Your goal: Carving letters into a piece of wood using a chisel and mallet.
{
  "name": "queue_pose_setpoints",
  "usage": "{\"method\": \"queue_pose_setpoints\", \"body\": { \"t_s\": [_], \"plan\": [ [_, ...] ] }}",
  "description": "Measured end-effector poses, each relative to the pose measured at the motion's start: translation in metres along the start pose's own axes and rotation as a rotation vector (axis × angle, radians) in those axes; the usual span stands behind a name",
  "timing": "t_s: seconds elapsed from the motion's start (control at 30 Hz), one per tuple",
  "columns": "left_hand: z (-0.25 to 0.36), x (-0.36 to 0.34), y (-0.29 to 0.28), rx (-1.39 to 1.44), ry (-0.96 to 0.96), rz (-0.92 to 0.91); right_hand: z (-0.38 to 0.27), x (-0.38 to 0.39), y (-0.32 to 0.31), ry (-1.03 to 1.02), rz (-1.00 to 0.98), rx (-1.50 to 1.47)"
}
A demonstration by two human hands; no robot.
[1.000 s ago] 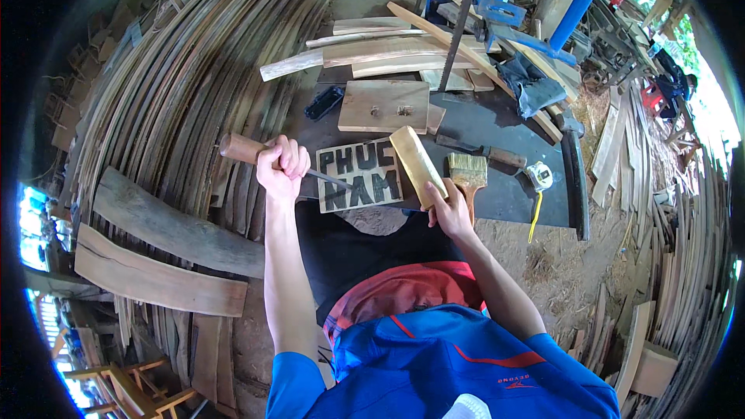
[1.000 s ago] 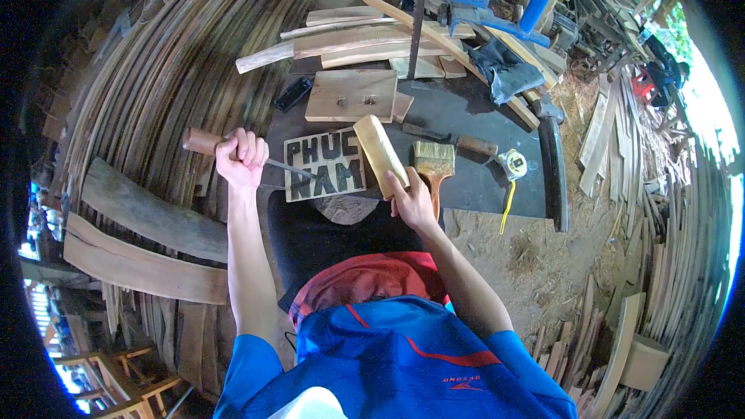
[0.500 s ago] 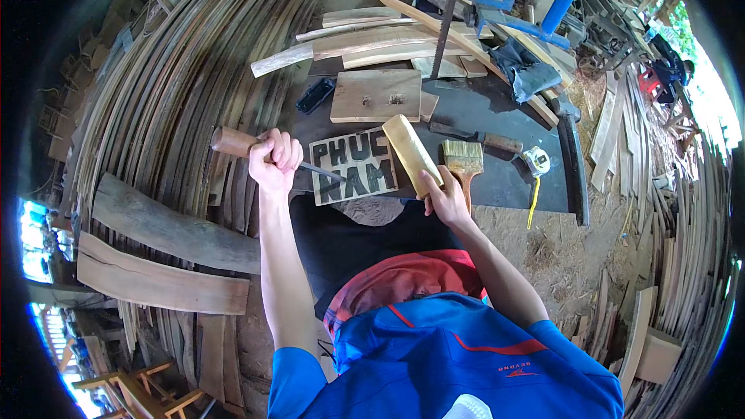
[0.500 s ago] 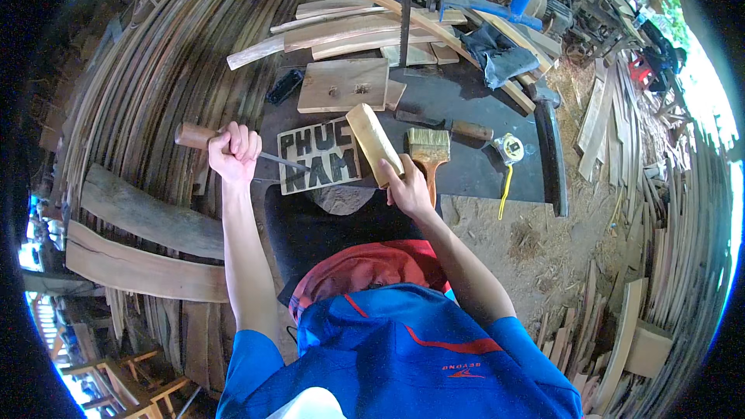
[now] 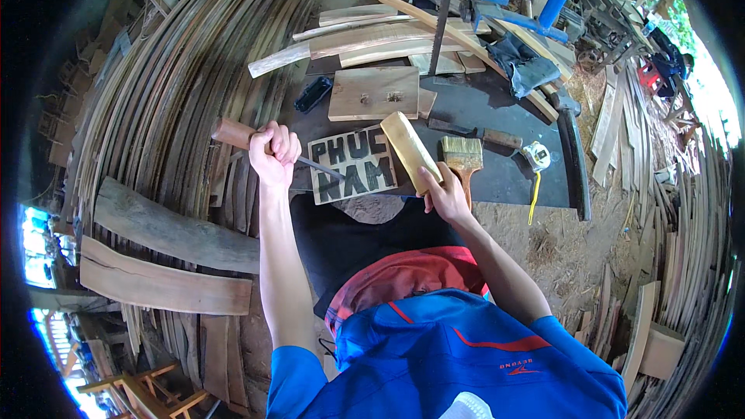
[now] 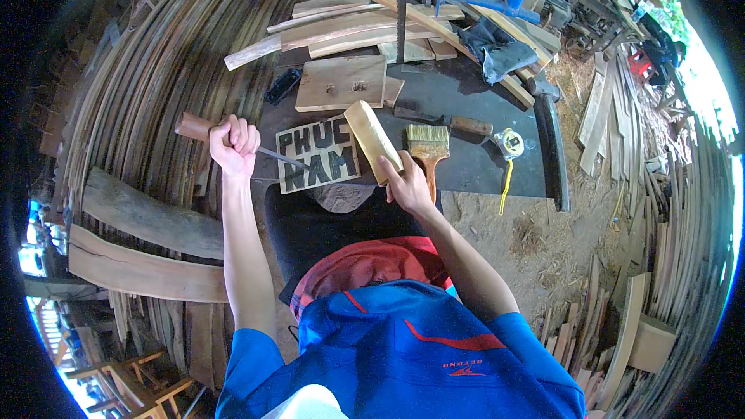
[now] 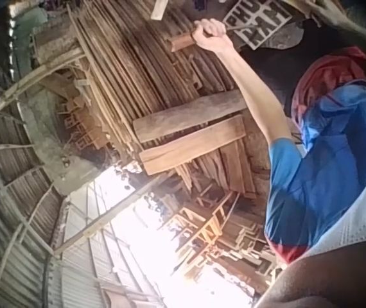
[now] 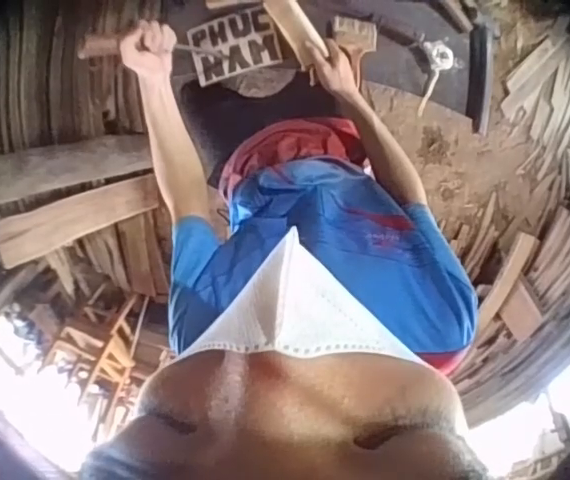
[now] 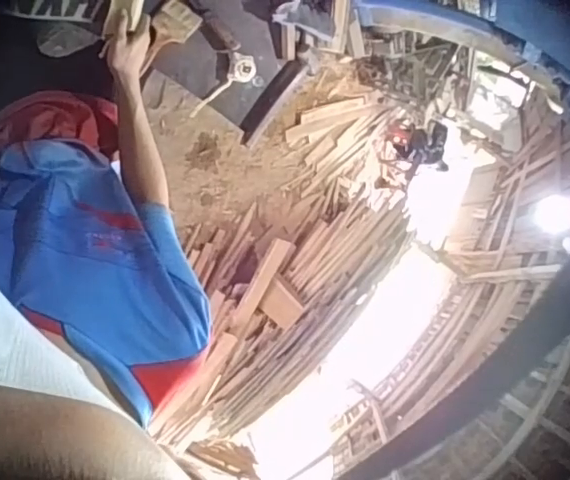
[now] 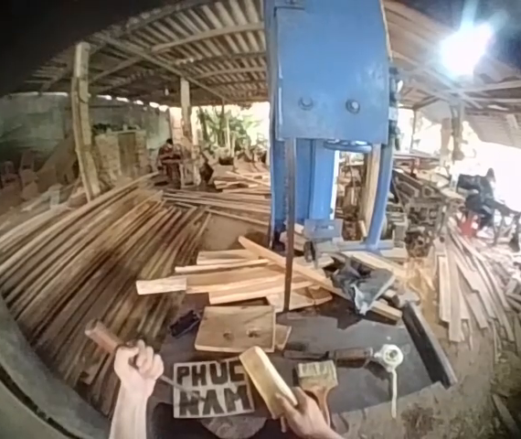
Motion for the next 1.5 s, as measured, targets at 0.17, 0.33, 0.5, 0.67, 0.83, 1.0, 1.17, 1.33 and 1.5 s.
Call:
{"method": "queue_pose_setpoints", "body": {
  "t_s": [0.17, 0.33, 0.5, 0.67, 0.83, 1.0, 1.17, 1.33, 1.5],
  "plan": [
    [0.003, 0.003, -0.002, -0.047, 0.035, 0.029, -0.005, 0.000, 0.000, -0.021, 0.004, -0.018],
    [0.002, 0.000, 0.001, -0.043, 0.024, -0.006, -0.009, -0.001, -0.003, -0.023, 0.007, -0.024],
    [-0.002, 0.006, 0.000, 0.024, 0.017, -0.052, 0.000, -0.001, 0.003, -0.018, 0.005, -0.043],
    [-0.020, 0.010, 0.023, 0.010, -0.026, -0.119, 0.005, 0.001, 0.002, -0.062, 0.017, -0.010],
    [-0.040, 0.013, 0.037, -0.146, -0.086, -0.029, 0.002, 0.002, 0.002, -0.070, 0.010, -0.017],
    [-0.046, 0.008, 0.045, -0.203, -0.081, 0.018, 0.001, 0.000, 0.002, -0.059, -0.009, -0.089],
    [-0.053, 0.005, 0.048, -0.079, -0.084, -0.047, 0.000, -0.004, 0.000, -0.032, 0.006, -0.093],
    [-0.048, 0.011, 0.043, -0.103, -0.080, -0.052, 0.000, -0.005, 0.004, -0.075, 0.000, -0.023],
    [-0.056, 0.009, 0.042, -0.063, -0.090, -0.055, 0.005, 0.001, 0.002, -0.064, 0.012, -0.083]
  ]
}}
Point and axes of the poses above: each hand's wrist, its own x-axis away from the middle knuckle, its own y-axis out of the palm, z = x × y, the point moved 8 cm from there along -x, towards the middle knuckle, and after that the axes turned 11 degrees about x, right-handed, at the moved point
